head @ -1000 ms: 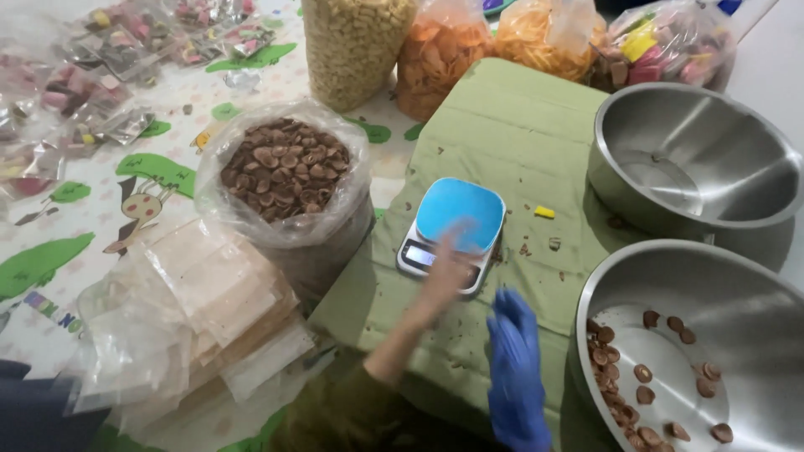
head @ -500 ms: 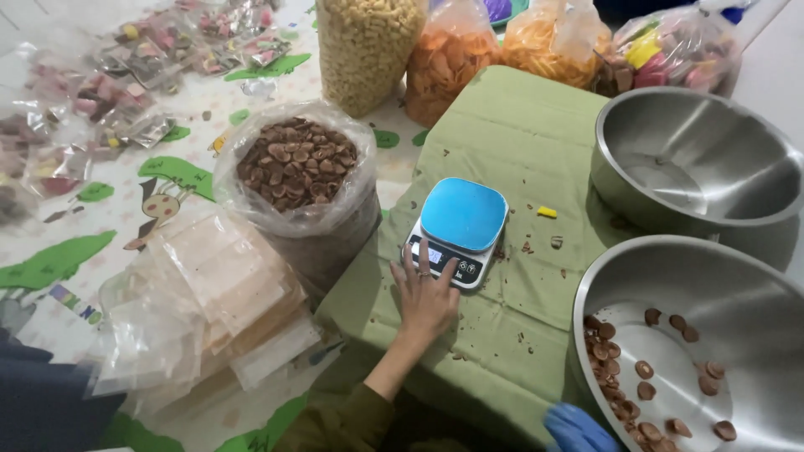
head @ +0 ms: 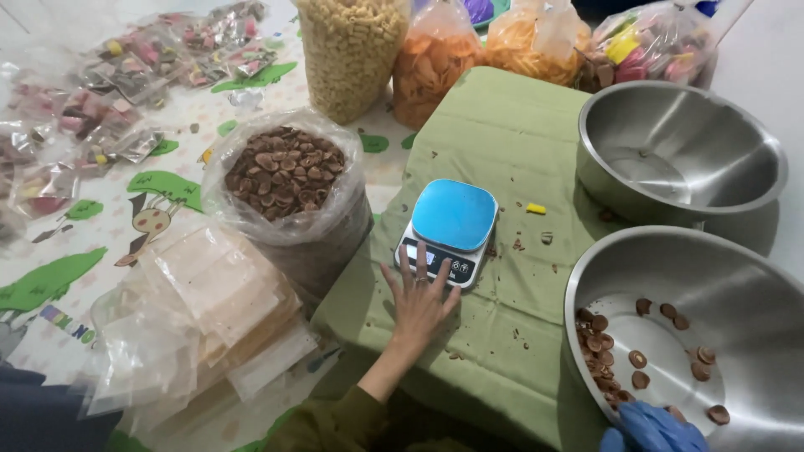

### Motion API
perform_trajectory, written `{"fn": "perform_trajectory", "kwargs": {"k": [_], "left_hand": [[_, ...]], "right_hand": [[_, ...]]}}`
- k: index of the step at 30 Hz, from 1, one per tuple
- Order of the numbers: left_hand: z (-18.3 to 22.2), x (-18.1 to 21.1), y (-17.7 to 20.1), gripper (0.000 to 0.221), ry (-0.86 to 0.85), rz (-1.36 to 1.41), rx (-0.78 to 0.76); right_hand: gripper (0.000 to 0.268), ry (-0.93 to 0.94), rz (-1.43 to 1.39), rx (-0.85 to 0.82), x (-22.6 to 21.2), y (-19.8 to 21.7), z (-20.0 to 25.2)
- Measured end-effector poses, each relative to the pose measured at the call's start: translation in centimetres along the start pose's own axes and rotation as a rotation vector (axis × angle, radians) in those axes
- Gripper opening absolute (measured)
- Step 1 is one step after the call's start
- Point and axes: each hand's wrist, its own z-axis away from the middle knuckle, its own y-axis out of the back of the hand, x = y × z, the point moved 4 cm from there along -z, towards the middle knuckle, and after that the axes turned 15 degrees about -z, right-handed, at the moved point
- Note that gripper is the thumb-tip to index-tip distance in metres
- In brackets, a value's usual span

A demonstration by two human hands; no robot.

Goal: Sorting and transferring small brown food items from a plastic bag into a metal bowl on a production floor.

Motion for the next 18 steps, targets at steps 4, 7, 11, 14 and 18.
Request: {"fn": "perform_trajectory", "kwargs": {"k": [4, 7, 11, 14, 18], "left_hand": [[0.0, 0.0, 0.1, 0.088, 0.017, -0.001, 0.003], [-0.2, -0.1, 0.5, 0.069, -0.014, -0.003, 0.025], [-1.0, 0.2, 1.2, 0.047, -0.1, -0.079, 0.096], [-1.3, 1.0, 0.8, 0.057, -0.155, -0.132, 0.098], [-1.0, 1.0, 0.4, 0.066, -0.147, -0.109, 0.078]], "right_hand": [[0.047, -0.157, -0.335, -0.256, -5.1, 2.4, -2.4], [0.053, -0.012, -0.196, -0.281, -6.1, 2.0, -2.5], [0.031, -0.05, -0.23, -0.313, -7.0, 2.8, -4.7], [0.027, 0.057, -0.298, -0.27, -7.9, 3.4, -5.9], [0.016, -0.011, -0.16, -0.206, -8.1, 3.7, -5.2]]}}
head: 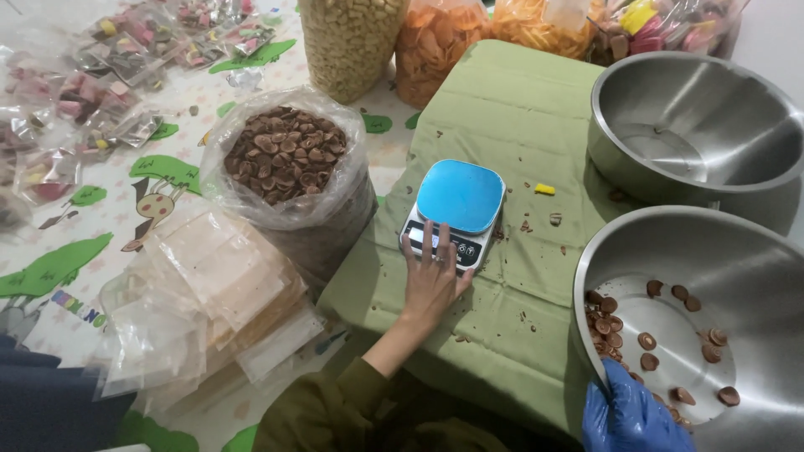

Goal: Sorting and transferring small brown food items from a plastic bag into a metal bowl on a production floor.

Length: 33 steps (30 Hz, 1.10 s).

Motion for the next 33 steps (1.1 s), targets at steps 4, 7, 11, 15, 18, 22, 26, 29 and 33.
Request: {"fn": "perform_trajectory", "kwargs": {"k": [4, 7, 11, 15, 18, 22, 26, 29, 33], "left_hand": [[0.2, -0.3, -0.8, 0.06, 0.025, 0.045, 0.031], [-0.3, -1.8, -0.2, 0.093, 0.063, 0.149, 0.062], [-0.4, -1.8, 0.3, 0.028, 0.081, 0.346, 0.047], [-0.8, -1.3, -0.2, 0.029, 0.11, 0.369, -0.018], [-0.8, -1.4, -0.3, 0.027, 0.152, 0.436, -0.081], [-1.0, -1.8, -0.2, 0.029, 0.206, 0.498, -0.085], [-0.7, -1.4, -0.1, 0.03, 0.186, 0.439, -0.035], [-0.2, -0.9, 0.1, 0.032, 0.169, 0.386, 0.01], [-0.1, -0.2, 0.7, 0.031, 0.119, 0.404, 0.017]], "right_hand": [[0.015, 0.037, -0.001, 0.074, -1.3, 1.1, -1.1], [0.016, 0.089, 0.0, 0.039, 0.2, -0.3, -0.2], [0.017, 0.1, -0.007, 0.075, 0.0, -0.3, -0.3], [0.013, 0.051, 0.091, 0.026, -0.7, 0.5, -0.4], [0.017, 0.003, 0.103, -0.012, -0.5, 0.4, 0.2], [0.014, -0.002, 0.164, 0.004, -0.6, 0.5, 0.3], [0.013, 0.042, 0.085, 0.032, -0.3, 0.3, -0.1], [0.013, 0.027, 0.017, -0.002, 0.0, 0.0, 0.1], [0.017, -0.021, 0.14, -0.041, -0.2, 0.2, 0.5]]}}
